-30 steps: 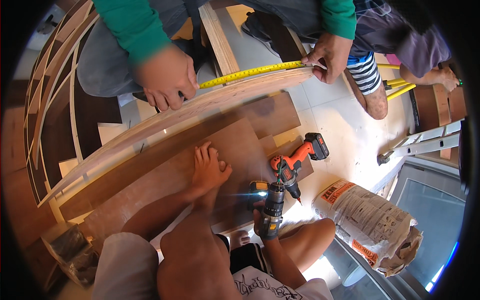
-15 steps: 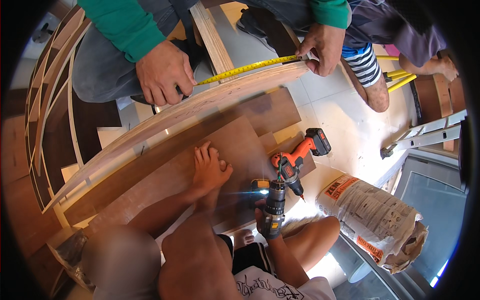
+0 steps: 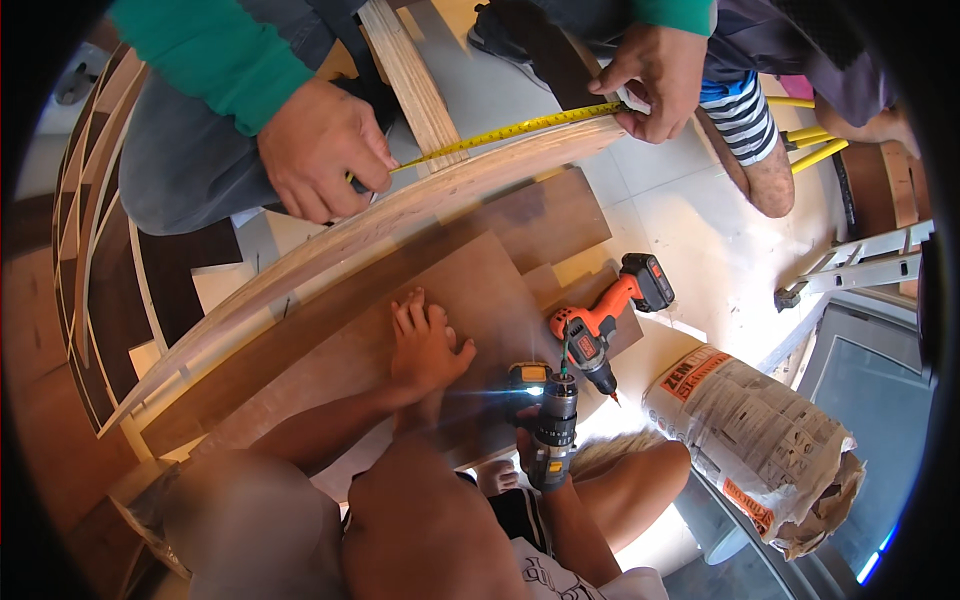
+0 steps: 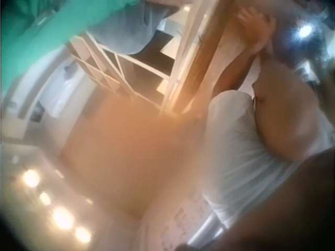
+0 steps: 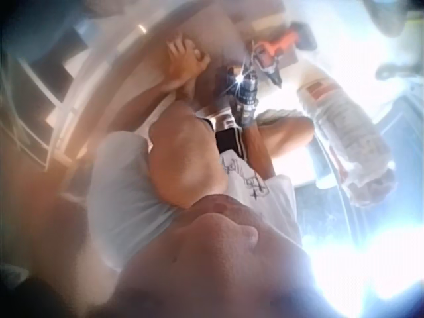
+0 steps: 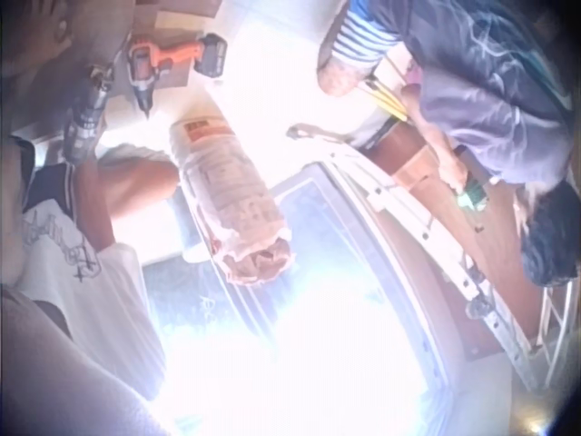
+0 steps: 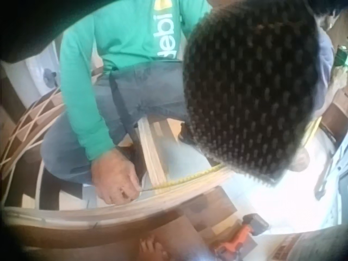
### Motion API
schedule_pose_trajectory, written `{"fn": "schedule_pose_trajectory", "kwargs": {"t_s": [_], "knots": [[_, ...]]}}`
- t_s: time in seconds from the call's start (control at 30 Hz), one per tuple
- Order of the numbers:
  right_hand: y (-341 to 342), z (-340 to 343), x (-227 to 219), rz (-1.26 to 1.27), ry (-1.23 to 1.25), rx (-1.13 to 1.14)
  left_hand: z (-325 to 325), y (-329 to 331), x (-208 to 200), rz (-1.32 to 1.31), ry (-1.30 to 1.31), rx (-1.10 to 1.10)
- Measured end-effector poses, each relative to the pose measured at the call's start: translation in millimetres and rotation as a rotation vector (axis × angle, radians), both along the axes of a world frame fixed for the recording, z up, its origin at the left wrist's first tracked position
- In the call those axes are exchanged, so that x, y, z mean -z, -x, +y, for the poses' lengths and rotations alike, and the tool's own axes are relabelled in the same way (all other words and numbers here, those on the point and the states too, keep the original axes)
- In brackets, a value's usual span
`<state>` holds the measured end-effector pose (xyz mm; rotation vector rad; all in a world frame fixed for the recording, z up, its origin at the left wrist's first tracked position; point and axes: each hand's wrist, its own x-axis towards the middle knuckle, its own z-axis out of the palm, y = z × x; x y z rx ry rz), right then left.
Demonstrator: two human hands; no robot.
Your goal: The person uses a power drill to drive screws into wooden boards of a large grid structure on the floor while others assist with measuring and positioning.
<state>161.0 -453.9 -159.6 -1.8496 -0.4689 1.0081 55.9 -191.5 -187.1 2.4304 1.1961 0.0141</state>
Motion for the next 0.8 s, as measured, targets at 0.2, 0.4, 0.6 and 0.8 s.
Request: {"fn": "schedule_pose_trajectory", "kwargs": {"t_s": [0.2,0.4,0.6,0.8], "knots": [[-3.7,15.1,-13.2,-0.232,-0.188,-0.017,-0.8,0.9,5.5,-0.015,-0.003,0.038],[1.6,-7.8,1.5,0.077,0.000,0.095,2.3,1.1,4.0,-0.053,0.010,0.069],[3.5,2.0,9.2,-0.234,-0.210,0.028,4.7,0.7,-0.8,-0.006,0.045,0.077],[1.1,15.1,-20.5,-0.062,-0.153,0.063,7.2,3.4,-2.3,0.007,0.079,0.048]]}}
